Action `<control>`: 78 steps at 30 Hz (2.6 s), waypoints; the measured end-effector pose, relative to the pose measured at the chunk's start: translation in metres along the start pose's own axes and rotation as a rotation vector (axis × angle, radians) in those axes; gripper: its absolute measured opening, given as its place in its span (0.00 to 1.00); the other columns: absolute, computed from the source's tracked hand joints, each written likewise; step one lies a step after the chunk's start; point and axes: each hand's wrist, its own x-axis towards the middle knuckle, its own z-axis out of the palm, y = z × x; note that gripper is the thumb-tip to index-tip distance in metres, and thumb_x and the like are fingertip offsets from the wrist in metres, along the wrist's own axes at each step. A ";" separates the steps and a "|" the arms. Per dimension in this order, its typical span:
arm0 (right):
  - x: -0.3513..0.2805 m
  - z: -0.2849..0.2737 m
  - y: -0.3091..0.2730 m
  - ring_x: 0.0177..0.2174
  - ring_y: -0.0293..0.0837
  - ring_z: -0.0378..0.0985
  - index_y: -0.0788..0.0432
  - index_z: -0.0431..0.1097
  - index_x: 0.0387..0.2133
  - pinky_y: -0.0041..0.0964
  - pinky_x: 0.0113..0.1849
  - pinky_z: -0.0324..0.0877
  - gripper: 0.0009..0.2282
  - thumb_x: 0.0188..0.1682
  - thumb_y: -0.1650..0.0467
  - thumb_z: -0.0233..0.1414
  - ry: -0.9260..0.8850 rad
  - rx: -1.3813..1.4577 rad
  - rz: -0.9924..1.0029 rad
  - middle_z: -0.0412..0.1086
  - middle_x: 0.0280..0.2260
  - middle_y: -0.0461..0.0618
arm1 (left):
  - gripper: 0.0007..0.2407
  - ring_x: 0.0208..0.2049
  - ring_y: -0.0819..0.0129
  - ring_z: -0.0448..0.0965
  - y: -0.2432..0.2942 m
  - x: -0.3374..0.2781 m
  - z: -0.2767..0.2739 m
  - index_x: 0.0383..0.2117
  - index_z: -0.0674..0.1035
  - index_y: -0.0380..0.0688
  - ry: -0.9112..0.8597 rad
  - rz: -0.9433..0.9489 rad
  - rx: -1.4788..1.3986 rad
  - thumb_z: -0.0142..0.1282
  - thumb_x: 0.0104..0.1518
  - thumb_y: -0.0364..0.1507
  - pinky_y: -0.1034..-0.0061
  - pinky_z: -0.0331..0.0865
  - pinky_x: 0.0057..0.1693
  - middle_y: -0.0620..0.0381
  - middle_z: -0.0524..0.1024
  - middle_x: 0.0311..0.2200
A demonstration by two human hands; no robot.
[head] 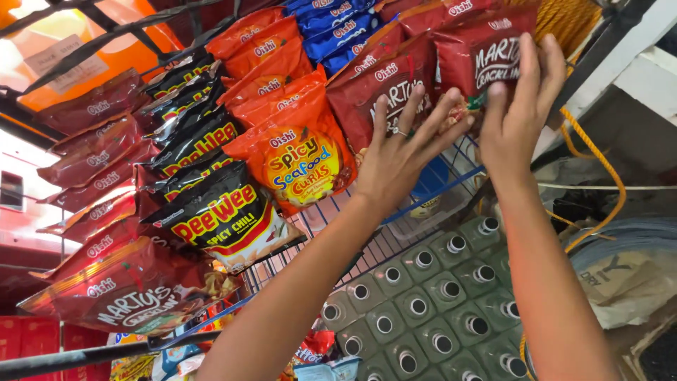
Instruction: Organizing and restocking snack bags from a pile on the floor onto a wire shelf.
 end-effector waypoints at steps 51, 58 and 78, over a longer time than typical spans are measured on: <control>-0.005 -0.009 -0.023 0.65 0.71 0.55 0.58 0.33 0.74 0.57 0.64 0.58 0.56 0.41 0.67 0.74 -0.264 -0.053 0.130 0.47 0.65 0.72 | 0.31 0.77 0.61 0.37 -0.017 -0.029 -0.008 0.74 0.60 0.68 0.029 -0.101 -0.037 0.56 0.63 0.35 0.35 0.41 0.73 0.63 0.42 0.77; 0.001 -0.009 -0.009 0.63 0.63 0.59 0.49 0.37 0.75 0.50 0.64 0.63 0.51 0.45 0.72 0.73 -0.177 -0.025 -0.055 0.48 0.63 0.63 | 0.29 0.77 0.59 0.39 -0.019 -0.029 -0.009 0.72 0.63 0.66 0.023 -0.083 -0.071 0.55 0.62 0.34 0.35 0.43 0.72 0.60 0.44 0.76; -0.003 0.007 0.012 0.71 0.75 0.37 0.59 0.27 0.74 0.59 0.70 0.49 0.58 0.46 0.63 0.75 -0.256 -0.203 0.021 0.24 0.70 0.76 | 0.21 0.61 0.55 0.68 -0.026 0.085 -0.033 0.60 0.74 0.50 0.278 -0.171 -0.202 0.61 0.61 0.37 0.45 0.49 0.70 0.51 0.72 0.55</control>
